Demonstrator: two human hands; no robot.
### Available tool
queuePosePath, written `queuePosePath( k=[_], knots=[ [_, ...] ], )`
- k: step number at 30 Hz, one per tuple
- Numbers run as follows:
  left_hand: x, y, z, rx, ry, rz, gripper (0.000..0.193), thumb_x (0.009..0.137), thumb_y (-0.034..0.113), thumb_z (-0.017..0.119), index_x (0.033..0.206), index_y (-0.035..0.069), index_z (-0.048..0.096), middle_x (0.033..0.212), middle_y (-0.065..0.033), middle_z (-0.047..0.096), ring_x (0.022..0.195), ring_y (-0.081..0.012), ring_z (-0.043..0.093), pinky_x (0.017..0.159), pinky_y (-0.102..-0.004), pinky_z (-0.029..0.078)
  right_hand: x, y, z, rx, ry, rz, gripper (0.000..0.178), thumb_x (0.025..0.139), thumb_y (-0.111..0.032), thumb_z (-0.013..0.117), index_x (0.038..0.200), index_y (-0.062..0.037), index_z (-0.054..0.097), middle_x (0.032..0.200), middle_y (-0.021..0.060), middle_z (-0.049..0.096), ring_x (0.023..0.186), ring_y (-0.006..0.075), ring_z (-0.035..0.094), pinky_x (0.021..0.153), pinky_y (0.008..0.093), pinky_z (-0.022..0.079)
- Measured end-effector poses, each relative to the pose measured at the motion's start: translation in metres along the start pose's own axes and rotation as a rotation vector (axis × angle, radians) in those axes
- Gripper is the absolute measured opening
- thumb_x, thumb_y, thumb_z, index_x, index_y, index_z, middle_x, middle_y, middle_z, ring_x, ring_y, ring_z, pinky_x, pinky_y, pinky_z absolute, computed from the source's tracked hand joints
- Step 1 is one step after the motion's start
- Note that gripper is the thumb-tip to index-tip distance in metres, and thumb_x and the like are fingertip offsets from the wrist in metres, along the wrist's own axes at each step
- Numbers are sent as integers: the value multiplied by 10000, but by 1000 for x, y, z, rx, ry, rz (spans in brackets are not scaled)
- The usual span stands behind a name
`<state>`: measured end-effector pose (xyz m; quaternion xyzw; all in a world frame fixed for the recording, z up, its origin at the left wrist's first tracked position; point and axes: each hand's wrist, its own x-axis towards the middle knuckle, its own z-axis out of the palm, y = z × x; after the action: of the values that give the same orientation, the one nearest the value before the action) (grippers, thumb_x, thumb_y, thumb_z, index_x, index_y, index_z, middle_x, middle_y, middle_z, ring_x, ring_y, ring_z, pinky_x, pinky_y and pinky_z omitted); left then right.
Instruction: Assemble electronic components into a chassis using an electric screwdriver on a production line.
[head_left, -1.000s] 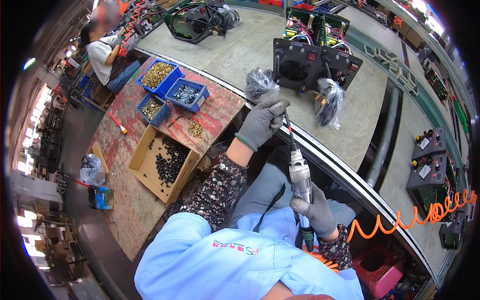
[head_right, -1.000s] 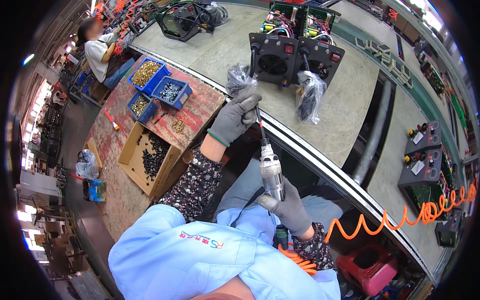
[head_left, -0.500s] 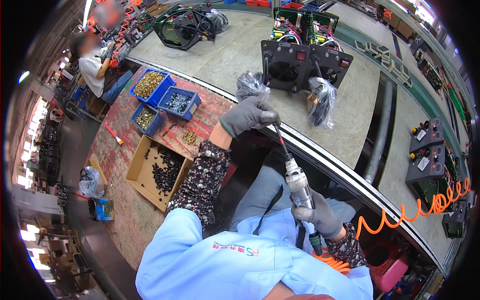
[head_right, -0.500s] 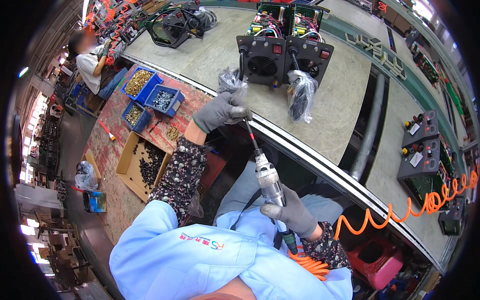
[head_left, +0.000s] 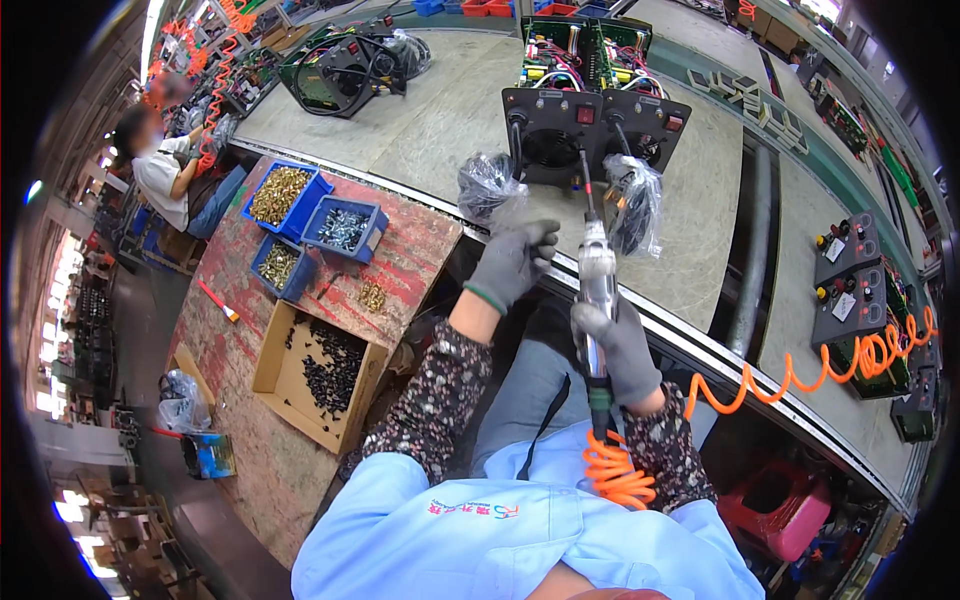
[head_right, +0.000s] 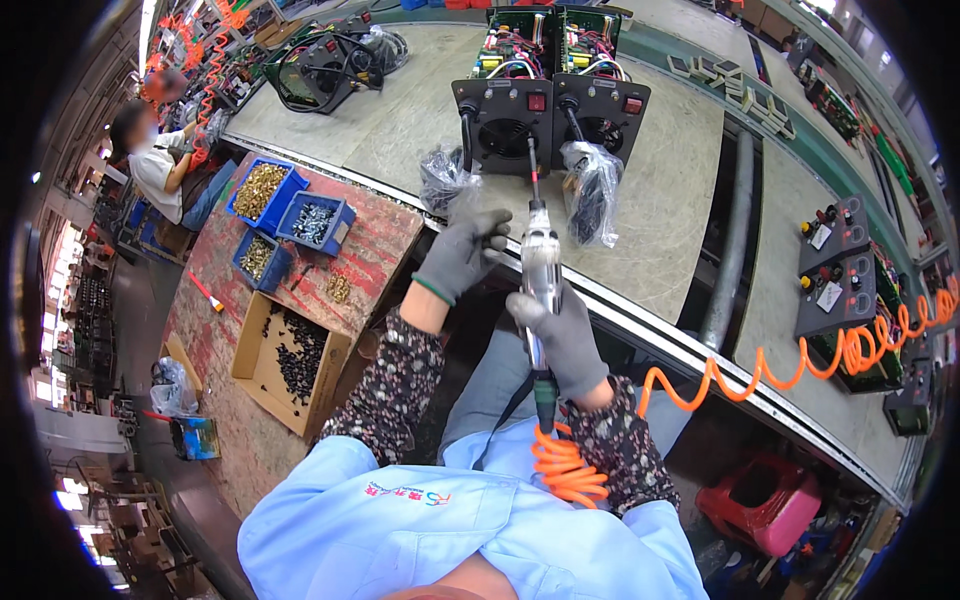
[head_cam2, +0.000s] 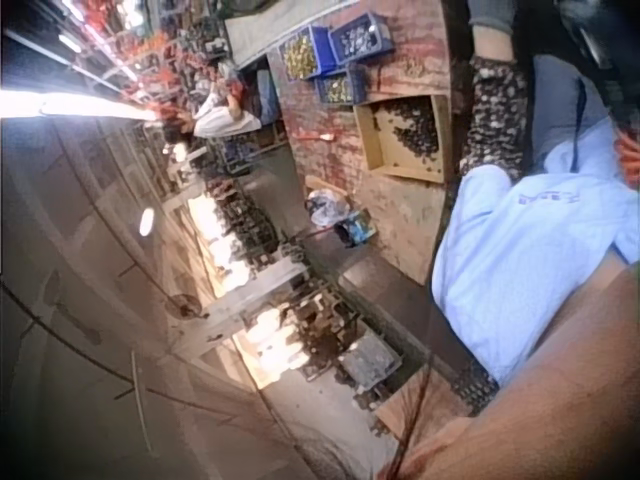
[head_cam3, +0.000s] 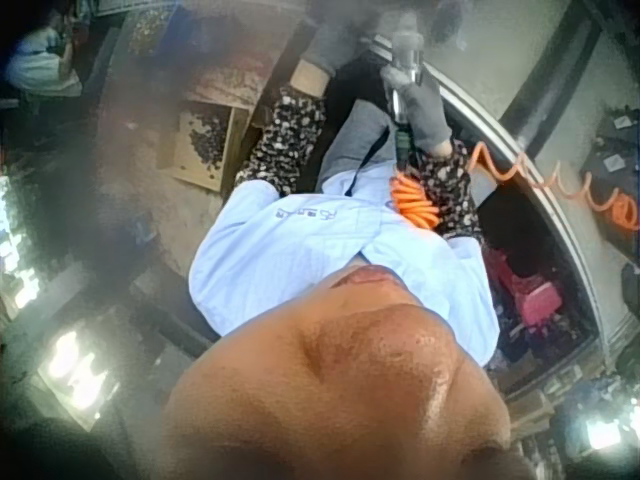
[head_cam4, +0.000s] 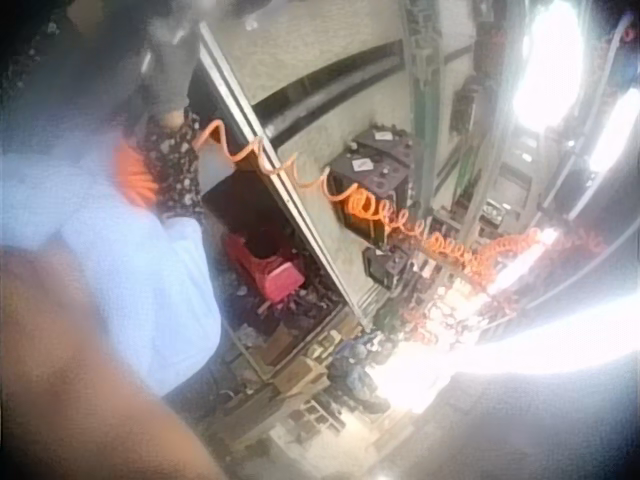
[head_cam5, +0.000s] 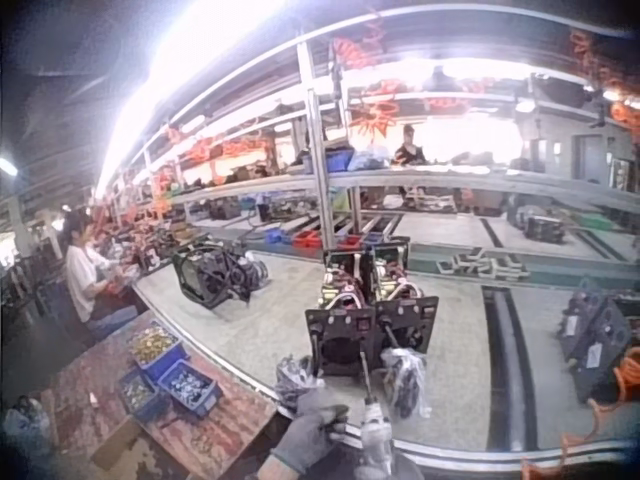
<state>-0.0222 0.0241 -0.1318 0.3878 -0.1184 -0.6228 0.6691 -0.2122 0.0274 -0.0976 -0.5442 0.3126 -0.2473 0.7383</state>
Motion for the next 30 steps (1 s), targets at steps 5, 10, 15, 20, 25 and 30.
queuePosePath(
  k=[5,10,15,20,25,30],
  knots=[
    [-12,-20,-31,-193,-103,-3,278,772,-59,398,1043,-80,455,910,-113,510,755,-152,506,619,-207,439,23,-4,2,-11,72,18,256,770,-284,565,835,-48,490,622,8,499,480,72,469,442,199,396],
    [-20,-16,-37,-248,-93,-17,260,799,-55,397,1055,-75,432,955,-140,511,720,-138,506,598,-199,437,31,-7,5,22,68,62,256,775,-288,562,839,-49,498,621,9,502,482,78,474,445,200,399],
    [-20,-20,-39,-274,-124,-29,254,820,-29,405,1070,-66,422,962,-146,514,678,-115,486,567,-190,423,34,-8,6,9,66,88,265,781,-298,557,850,-48,501,634,15,513,496,82,485,449,199,402],
    [-22,-22,-37,-248,-130,-24,235,849,13,405,1070,-63,422,951,-140,522,651,-94,464,534,-179,405,36,-5,8,74,57,75,288,798,-319,556,869,-46,497,649,21,519,513,85,491,456,203,412],
    [-20,-24,-37,-141,-114,-44,220,898,178,438,971,-22,496,801,-56,553,537,-47,424,431,-142,332,39,-3,26,289,41,48,306,826,-338,534,888,-42,486,671,28,522,541,90,495,462,213,427],
    [-32,-22,-42,-59,-83,-55,233,891,256,470,885,27,515,657,-3,520,429,-34,355,372,-148,269,44,-2,30,253,43,37,301,839,-346,520,875,-51,470,676,27,525,536,95,499,458,215,434]
  ],
)
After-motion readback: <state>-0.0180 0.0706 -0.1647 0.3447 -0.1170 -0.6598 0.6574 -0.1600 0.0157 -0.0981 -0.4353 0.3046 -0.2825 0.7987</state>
